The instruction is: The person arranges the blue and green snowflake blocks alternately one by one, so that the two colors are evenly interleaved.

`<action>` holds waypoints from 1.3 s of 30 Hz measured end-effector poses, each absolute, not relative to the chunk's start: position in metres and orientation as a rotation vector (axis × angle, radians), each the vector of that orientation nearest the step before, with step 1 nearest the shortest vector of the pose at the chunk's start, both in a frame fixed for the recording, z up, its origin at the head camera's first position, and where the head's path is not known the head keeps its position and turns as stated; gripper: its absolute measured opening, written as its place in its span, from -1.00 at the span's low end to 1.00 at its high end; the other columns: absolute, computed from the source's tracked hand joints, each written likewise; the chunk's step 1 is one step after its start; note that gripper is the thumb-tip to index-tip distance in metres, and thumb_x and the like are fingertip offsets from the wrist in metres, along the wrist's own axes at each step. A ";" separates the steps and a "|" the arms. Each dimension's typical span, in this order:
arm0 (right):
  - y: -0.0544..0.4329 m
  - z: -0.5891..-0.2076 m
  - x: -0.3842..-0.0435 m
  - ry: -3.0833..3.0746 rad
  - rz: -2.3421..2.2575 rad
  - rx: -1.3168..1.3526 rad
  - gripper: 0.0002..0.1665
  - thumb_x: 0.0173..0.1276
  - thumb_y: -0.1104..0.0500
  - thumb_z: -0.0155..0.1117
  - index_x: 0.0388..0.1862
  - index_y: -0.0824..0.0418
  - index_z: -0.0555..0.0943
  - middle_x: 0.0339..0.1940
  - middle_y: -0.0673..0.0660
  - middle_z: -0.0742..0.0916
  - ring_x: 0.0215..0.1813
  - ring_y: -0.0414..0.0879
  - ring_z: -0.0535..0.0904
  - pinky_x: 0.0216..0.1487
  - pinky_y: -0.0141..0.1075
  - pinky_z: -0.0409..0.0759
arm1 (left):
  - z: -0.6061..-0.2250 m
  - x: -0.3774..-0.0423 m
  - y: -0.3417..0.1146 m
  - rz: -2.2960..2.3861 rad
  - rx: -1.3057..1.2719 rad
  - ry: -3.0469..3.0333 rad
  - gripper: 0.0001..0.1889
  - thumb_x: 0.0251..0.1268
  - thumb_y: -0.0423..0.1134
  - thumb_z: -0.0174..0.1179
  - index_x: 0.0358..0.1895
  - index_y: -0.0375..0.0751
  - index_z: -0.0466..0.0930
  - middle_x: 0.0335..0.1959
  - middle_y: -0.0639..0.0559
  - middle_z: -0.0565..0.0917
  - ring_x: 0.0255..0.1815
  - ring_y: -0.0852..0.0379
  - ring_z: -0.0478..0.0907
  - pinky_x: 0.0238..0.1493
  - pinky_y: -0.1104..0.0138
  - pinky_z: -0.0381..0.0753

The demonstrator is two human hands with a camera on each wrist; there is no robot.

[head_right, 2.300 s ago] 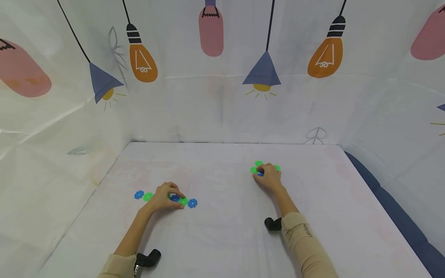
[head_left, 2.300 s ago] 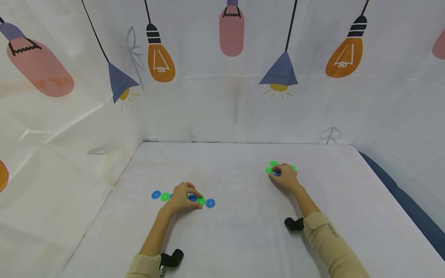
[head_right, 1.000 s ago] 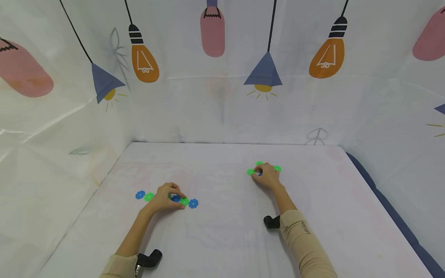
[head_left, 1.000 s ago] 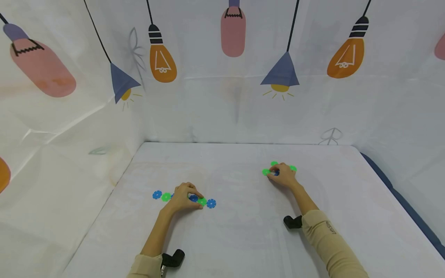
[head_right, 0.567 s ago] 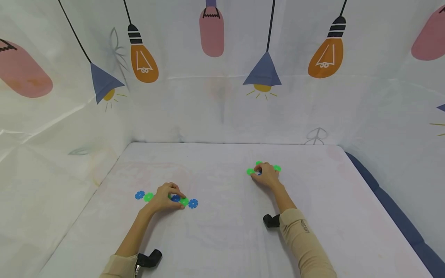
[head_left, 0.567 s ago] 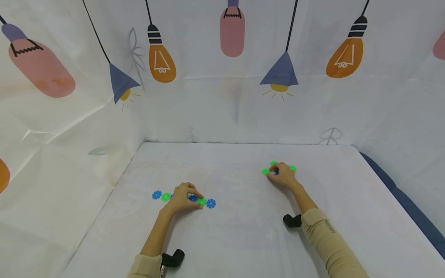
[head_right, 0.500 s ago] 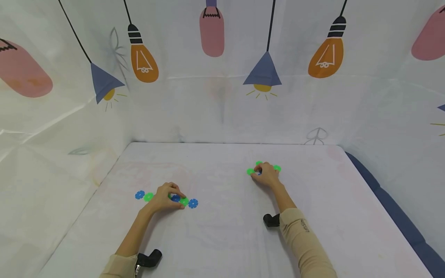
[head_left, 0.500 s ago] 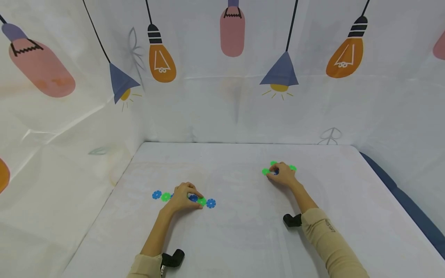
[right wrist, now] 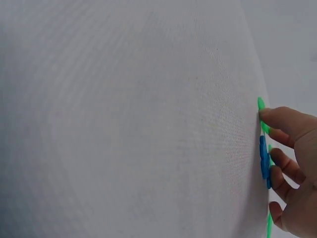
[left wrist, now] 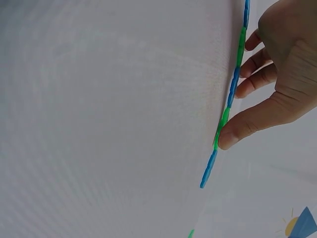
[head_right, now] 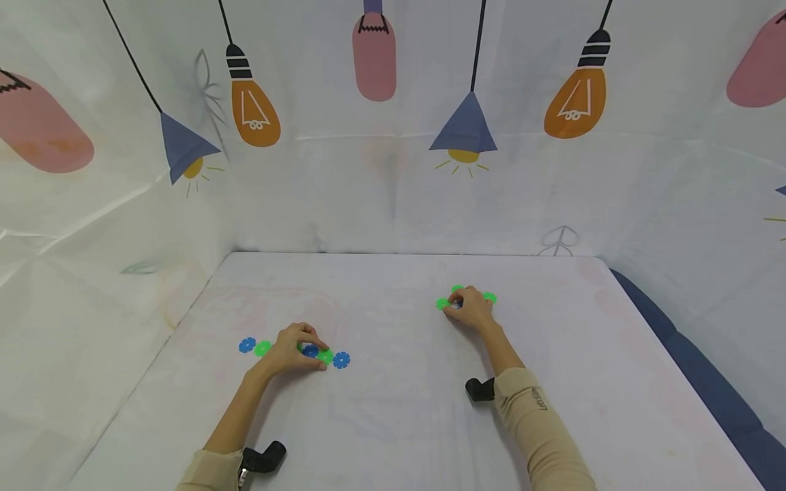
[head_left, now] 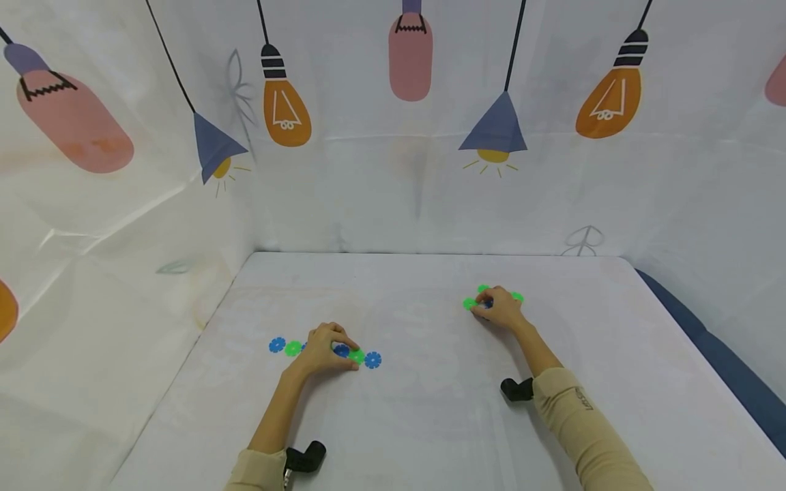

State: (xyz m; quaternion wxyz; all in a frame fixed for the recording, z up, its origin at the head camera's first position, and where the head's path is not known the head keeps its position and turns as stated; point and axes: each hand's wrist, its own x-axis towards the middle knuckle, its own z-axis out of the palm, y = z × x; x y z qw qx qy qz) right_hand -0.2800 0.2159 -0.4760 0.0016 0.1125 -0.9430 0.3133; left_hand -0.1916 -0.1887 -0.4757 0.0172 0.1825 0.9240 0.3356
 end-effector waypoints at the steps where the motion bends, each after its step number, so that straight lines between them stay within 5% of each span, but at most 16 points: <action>1: 0.216 -0.476 -0.280 -2.958 0.984 0.350 -0.66 0.19 0.11 0.32 -0.19 0.36 0.62 -0.16 0.28 0.58 -0.04 0.17 0.48 0.02 0.06 0.41 | -0.476 -0.192 -0.189 1.036 0.572 2.877 -0.68 -0.27 -0.06 0.54 -0.34 -0.04 0.77 -0.28 0.09 0.51 -0.11 0.03 0.37 0.04 -0.05 0.16; 18: 0.215 -0.478 -0.278 -2.928 1.016 0.348 -0.66 0.17 0.12 0.34 -0.21 0.37 0.63 -0.17 0.31 0.59 -0.03 0.21 0.47 0.04 0.08 0.40 | -0.476 -0.193 -0.173 1.004 0.643 2.879 -0.57 -0.31 0.00 0.55 -0.25 -0.08 0.75 -0.20 0.01 0.56 -0.03 -0.04 0.40 0.03 -0.12 0.21; 39: 0.215 -0.479 -0.275 -2.872 1.034 0.368 -0.67 0.17 0.16 0.34 -0.22 0.43 0.61 -0.18 0.34 0.60 -0.02 0.24 0.47 0.08 0.09 0.38 | -0.476 -0.196 -0.155 0.948 0.726 2.856 -0.73 -0.27 -0.05 0.53 -0.41 -0.01 0.76 -0.24 0.04 0.56 -0.04 0.00 0.38 0.02 -0.06 0.15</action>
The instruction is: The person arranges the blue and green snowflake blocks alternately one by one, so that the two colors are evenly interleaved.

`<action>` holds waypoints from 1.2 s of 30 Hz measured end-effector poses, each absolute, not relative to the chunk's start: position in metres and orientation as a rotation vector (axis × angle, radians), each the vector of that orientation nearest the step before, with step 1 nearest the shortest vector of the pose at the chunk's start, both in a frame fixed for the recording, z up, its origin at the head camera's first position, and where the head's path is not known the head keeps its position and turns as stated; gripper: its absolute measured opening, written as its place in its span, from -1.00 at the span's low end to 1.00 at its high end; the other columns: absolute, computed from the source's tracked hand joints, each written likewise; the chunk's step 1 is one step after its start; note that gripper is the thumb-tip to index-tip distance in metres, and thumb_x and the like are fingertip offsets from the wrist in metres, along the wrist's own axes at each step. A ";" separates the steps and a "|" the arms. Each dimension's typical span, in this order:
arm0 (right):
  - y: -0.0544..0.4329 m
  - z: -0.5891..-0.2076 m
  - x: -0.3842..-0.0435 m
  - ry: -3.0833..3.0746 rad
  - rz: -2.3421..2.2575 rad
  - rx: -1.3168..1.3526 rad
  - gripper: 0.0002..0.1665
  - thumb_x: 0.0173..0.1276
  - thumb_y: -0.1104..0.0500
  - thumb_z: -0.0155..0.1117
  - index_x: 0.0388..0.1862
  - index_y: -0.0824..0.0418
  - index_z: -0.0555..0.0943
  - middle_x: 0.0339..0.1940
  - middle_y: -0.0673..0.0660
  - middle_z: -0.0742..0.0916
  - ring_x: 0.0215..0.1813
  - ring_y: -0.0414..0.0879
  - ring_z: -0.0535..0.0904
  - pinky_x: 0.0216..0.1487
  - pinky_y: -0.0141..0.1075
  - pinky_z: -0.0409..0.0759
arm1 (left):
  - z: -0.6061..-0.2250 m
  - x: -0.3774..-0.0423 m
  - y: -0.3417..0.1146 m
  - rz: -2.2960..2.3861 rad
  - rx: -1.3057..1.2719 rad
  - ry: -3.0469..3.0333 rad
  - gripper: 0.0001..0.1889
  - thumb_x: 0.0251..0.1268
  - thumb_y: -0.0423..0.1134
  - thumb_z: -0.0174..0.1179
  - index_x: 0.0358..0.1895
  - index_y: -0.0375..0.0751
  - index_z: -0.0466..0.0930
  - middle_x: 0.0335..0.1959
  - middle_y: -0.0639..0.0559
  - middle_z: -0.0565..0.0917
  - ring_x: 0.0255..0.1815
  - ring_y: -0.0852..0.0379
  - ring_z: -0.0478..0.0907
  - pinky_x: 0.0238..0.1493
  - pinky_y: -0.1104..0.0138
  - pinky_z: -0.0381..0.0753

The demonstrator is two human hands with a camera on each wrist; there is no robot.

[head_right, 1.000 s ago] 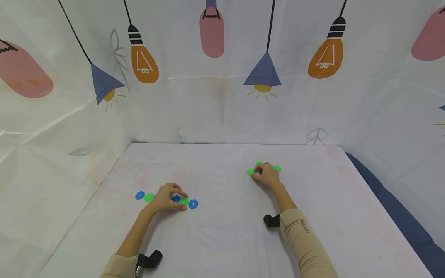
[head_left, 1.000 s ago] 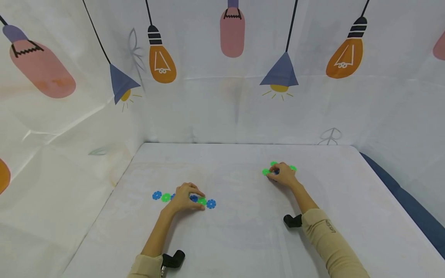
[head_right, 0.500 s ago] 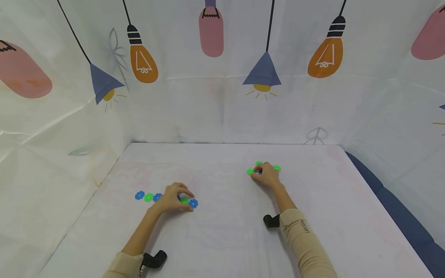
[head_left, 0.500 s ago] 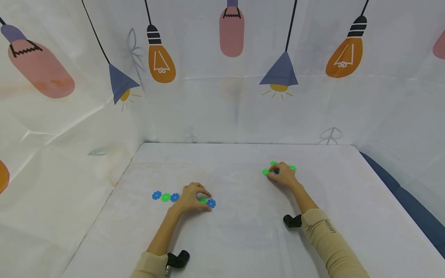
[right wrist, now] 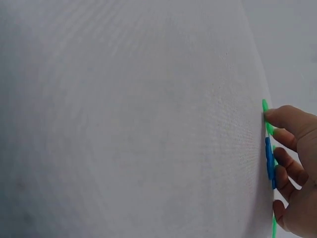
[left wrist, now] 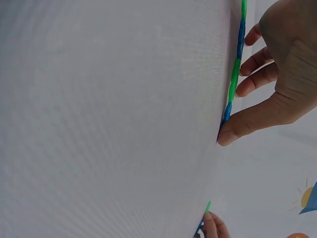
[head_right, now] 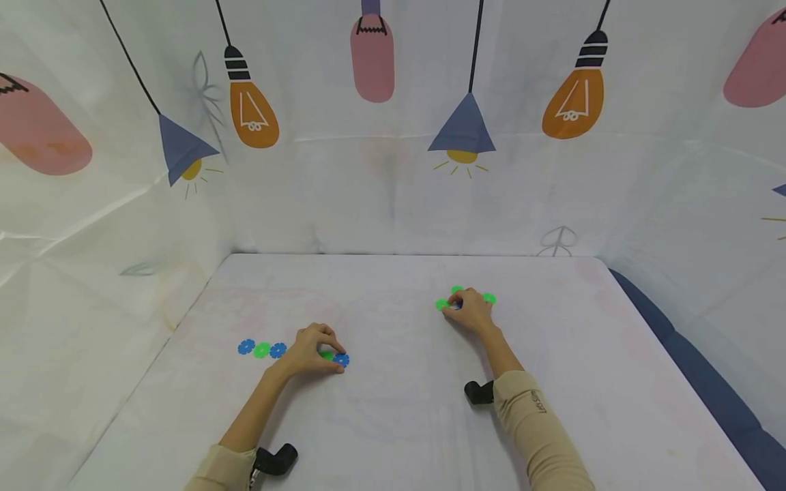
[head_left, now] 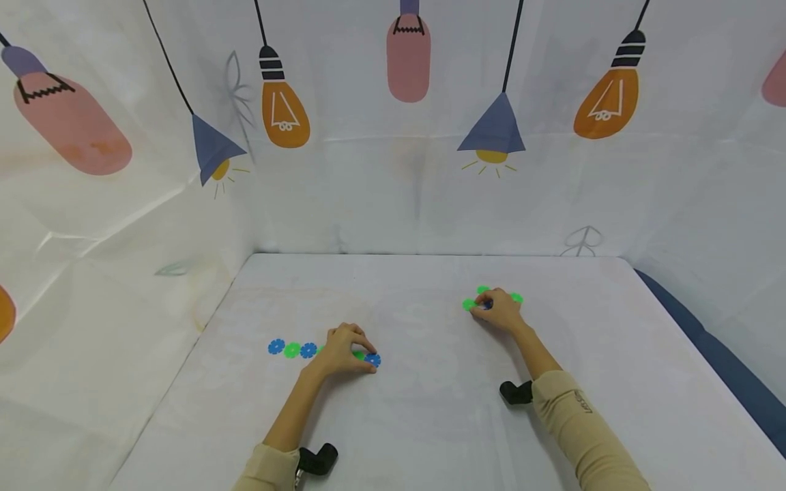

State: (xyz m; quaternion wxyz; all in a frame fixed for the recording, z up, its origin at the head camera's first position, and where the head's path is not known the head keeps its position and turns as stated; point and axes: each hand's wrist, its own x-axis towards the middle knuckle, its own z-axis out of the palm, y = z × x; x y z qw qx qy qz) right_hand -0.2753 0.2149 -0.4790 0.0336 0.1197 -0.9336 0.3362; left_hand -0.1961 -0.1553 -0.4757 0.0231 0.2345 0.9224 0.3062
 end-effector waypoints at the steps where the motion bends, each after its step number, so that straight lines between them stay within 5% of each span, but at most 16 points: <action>1: 0.215 -0.479 -0.276 -2.869 1.034 0.369 -0.66 0.17 0.16 0.33 -0.22 0.44 0.61 -0.18 0.34 0.60 -0.02 0.25 0.47 0.08 0.09 0.38 | -0.476 -0.196 -0.156 0.950 0.728 2.856 -0.73 -0.27 -0.05 0.53 -0.41 -0.01 0.76 -0.24 0.04 0.56 -0.04 0.00 0.38 0.02 -0.07 0.15; 20: 0.197 -0.476 -0.263 -2.748 1.155 0.437 -0.68 0.13 0.18 0.35 -0.23 0.42 0.62 -0.22 0.28 0.65 -0.17 0.12 0.54 -0.11 -0.05 0.48 | -0.477 -0.195 -0.157 0.979 0.712 2.853 -0.74 -0.26 -0.05 0.54 -0.42 -0.01 0.76 -0.21 0.03 0.56 -0.02 -0.01 0.38 0.06 -0.08 0.14; 36: 0.115 -0.474 -0.228 -2.784 1.066 0.986 -0.76 0.06 0.11 0.39 -0.35 0.25 0.63 -0.34 0.04 0.64 -0.25 -0.09 0.50 -0.17 -0.22 0.42 | -0.479 -0.196 -0.157 0.984 0.714 2.859 -0.74 -0.26 -0.06 0.54 -0.41 0.00 0.76 -0.23 0.05 0.55 -0.03 0.01 0.37 0.06 -0.07 0.13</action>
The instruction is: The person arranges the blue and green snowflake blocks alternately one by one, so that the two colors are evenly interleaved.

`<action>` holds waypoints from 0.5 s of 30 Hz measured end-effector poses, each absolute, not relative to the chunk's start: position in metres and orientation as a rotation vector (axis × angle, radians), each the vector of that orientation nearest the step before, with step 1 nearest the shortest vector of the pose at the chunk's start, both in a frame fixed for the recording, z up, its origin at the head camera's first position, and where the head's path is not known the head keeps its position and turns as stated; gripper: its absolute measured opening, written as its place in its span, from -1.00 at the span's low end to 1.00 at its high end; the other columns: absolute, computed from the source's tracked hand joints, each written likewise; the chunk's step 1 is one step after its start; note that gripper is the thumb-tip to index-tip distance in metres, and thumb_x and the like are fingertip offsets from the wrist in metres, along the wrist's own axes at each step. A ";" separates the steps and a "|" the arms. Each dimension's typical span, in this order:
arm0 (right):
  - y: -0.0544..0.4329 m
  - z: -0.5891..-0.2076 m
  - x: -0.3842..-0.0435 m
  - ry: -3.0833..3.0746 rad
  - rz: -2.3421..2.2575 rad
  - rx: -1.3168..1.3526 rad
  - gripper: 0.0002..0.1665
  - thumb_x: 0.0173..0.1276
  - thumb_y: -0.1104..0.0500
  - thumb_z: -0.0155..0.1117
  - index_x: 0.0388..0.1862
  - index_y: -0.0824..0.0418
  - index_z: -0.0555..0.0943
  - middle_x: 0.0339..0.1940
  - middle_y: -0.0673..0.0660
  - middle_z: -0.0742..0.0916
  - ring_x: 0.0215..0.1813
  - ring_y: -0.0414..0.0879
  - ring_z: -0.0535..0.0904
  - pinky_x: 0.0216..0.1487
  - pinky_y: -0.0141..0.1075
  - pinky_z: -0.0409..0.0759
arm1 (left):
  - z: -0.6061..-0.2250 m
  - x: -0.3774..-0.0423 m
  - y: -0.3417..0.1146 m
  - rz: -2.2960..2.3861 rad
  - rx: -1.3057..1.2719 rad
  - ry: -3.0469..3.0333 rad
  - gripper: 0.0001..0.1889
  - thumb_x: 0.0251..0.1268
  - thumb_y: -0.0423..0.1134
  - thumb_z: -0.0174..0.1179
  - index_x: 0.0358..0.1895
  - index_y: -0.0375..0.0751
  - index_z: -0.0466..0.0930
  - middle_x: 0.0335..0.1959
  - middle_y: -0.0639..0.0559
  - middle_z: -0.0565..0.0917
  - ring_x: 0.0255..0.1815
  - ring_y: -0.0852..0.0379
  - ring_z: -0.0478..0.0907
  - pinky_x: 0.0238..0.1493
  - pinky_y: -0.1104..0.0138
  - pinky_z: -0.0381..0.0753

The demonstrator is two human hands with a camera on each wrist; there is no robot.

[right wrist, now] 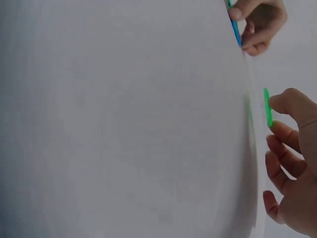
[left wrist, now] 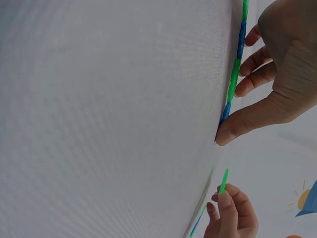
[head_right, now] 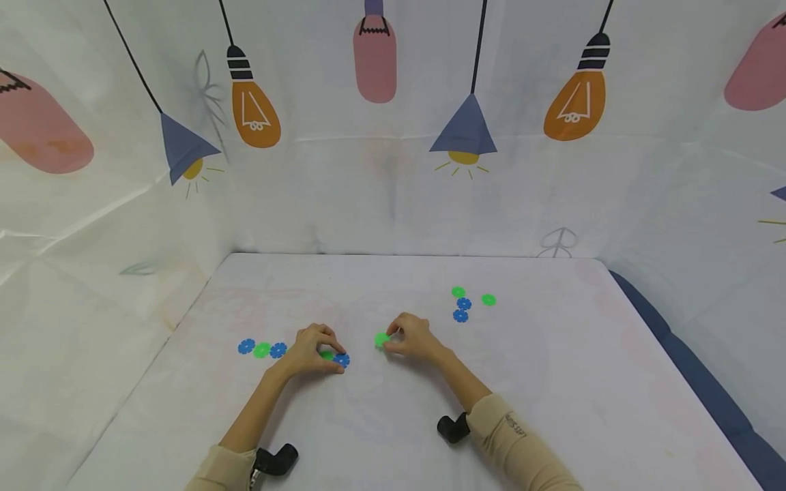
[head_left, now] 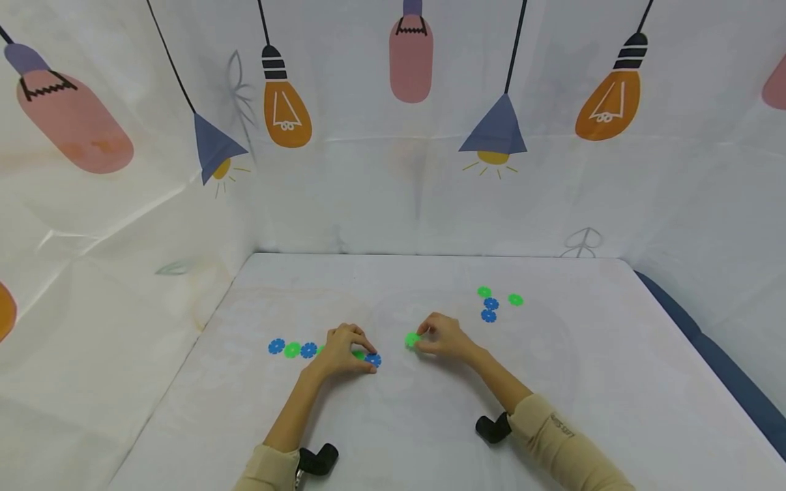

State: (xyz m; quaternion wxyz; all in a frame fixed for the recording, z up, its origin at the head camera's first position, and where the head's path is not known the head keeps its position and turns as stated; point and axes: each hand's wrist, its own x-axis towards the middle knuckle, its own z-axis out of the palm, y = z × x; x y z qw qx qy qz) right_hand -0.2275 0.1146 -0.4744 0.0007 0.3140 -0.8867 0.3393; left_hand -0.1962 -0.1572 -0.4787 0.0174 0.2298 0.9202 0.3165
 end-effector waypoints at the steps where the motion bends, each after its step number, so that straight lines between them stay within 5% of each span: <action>1: 0.110 -0.474 -0.226 -2.801 1.049 1.013 -0.76 0.06 0.10 0.39 -0.36 0.24 0.63 -0.34 0.03 0.64 -0.26 -0.11 0.50 -0.17 -0.21 0.41 | -0.479 -0.196 -0.157 0.981 0.710 2.861 -0.74 -0.26 -0.06 0.54 -0.41 0.00 0.76 -0.23 0.05 0.55 -0.03 0.01 0.37 0.07 -0.07 0.13; 15: 0.077 -0.475 -0.213 -2.921 1.019 1.148 -0.80 0.04 0.09 0.38 -0.37 0.16 0.66 -0.33 -0.05 0.62 -0.24 -0.19 0.47 -0.11 -0.12 0.28 | -0.478 -0.195 -0.156 0.978 0.711 2.870 -0.74 -0.26 -0.06 0.54 -0.40 0.01 0.76 -0.25 0.08 0.55 -0.06 0.03 0.38 0.05 -0.06 0.15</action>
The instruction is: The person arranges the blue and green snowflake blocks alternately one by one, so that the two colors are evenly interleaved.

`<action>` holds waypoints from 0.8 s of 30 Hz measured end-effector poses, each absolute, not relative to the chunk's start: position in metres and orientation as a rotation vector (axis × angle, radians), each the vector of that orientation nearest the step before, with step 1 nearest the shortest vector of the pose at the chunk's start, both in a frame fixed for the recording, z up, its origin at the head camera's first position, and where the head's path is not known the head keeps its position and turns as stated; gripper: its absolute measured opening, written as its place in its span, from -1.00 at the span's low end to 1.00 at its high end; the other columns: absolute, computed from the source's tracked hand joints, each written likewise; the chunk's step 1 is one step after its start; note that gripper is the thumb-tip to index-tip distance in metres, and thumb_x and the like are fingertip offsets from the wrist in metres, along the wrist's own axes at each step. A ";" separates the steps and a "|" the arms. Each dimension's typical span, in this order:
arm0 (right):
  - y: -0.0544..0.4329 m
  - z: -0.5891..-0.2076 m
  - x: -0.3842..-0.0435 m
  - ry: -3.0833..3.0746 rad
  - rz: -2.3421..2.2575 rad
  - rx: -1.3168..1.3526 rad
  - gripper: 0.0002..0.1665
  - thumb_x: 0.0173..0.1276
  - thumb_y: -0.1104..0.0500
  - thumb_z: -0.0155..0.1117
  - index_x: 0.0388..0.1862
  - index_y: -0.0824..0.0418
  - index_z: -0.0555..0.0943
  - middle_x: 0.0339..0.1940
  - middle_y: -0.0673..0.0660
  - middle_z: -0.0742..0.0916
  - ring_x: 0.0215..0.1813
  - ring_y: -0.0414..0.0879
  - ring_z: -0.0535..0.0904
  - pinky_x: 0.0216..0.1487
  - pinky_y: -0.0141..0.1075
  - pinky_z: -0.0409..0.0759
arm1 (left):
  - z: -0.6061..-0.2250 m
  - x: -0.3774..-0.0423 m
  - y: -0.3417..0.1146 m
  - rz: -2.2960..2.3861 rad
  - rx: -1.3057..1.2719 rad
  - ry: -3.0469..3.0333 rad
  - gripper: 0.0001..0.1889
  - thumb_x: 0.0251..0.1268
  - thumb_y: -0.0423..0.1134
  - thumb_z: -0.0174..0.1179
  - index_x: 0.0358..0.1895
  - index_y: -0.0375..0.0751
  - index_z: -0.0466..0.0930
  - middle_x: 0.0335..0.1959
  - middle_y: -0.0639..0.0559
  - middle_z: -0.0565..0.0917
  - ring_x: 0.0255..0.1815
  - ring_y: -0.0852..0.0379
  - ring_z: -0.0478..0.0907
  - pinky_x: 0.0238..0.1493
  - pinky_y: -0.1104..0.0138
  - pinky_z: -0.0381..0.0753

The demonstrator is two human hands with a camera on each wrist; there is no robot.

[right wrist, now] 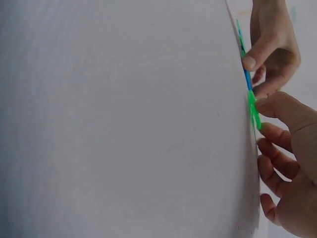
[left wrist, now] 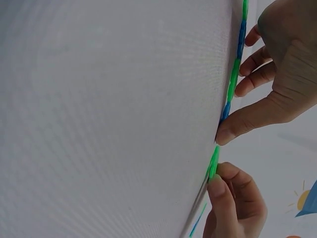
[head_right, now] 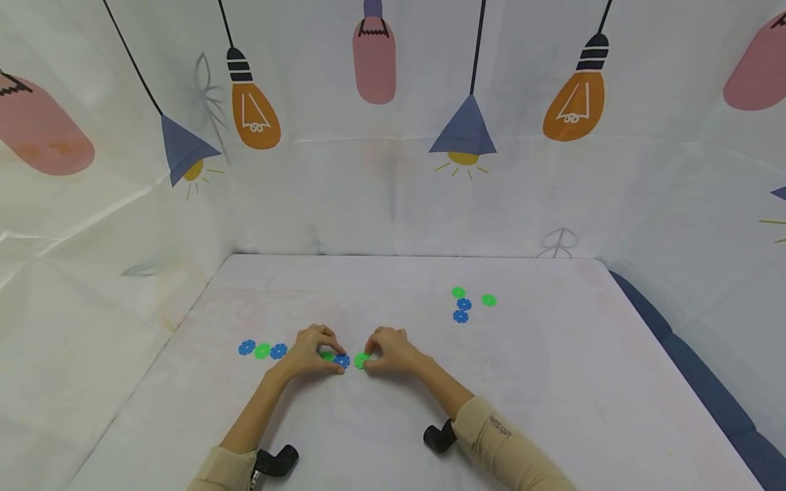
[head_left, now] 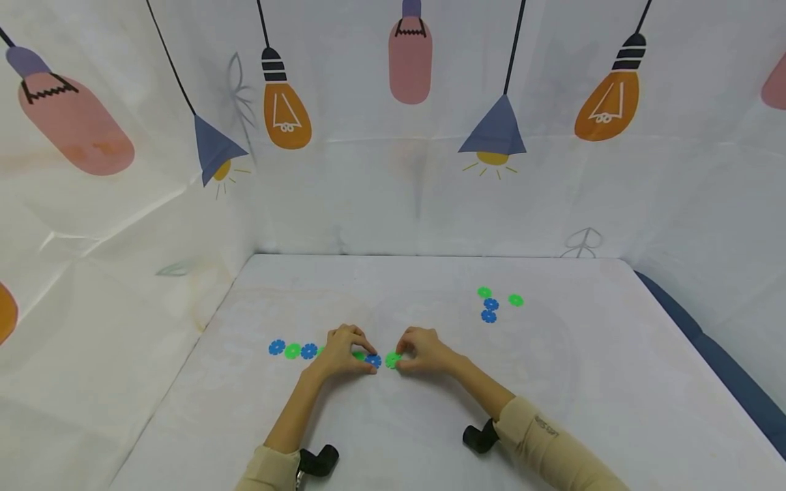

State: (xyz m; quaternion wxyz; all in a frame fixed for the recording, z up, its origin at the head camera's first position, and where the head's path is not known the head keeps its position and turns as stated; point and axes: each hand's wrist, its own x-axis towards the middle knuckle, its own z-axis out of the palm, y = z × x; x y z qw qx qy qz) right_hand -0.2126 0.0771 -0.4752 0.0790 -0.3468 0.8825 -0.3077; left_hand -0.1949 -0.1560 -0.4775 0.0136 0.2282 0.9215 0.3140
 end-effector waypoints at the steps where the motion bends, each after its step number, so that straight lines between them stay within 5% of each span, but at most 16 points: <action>1: 0.076 -0.476 -0.212 2.645 -0.913 -1.043 -0.80 0.04 0.09 0.38 -0.37 0.15 0.65 -0.33 -0.06 0.62 -0.24 -0.20 0.47 -0.11 -0.12 0.28 | -0.477 -0.195 -0.156 0.978 0.710 2.867 -0.73 -0.27 -0.06 0.54 -0.40 0.00 0.76 -0.25 0.07 0.55 -0.06 0.03 0.38 0.05 -0.06 0.15; 24: 0.076 -0.487 -0.210 2.668 -1.003 -1.193 -0.76 0.17 0.00 0.37 -0.37 0.16 0.68 -0.32 -0.01 0.60 -0.27 -0.19 0.45 -0.22 -0.19 0.21 | -0.478 -0.195 -0.156 0.981 0.689 2.863 -0.74 -0.26 -0.06 0.54 -0.41 -0.01 0.76 -0.25 0.08 0.54 -0.06 0.03 0.37 0.06 -0.08 0.14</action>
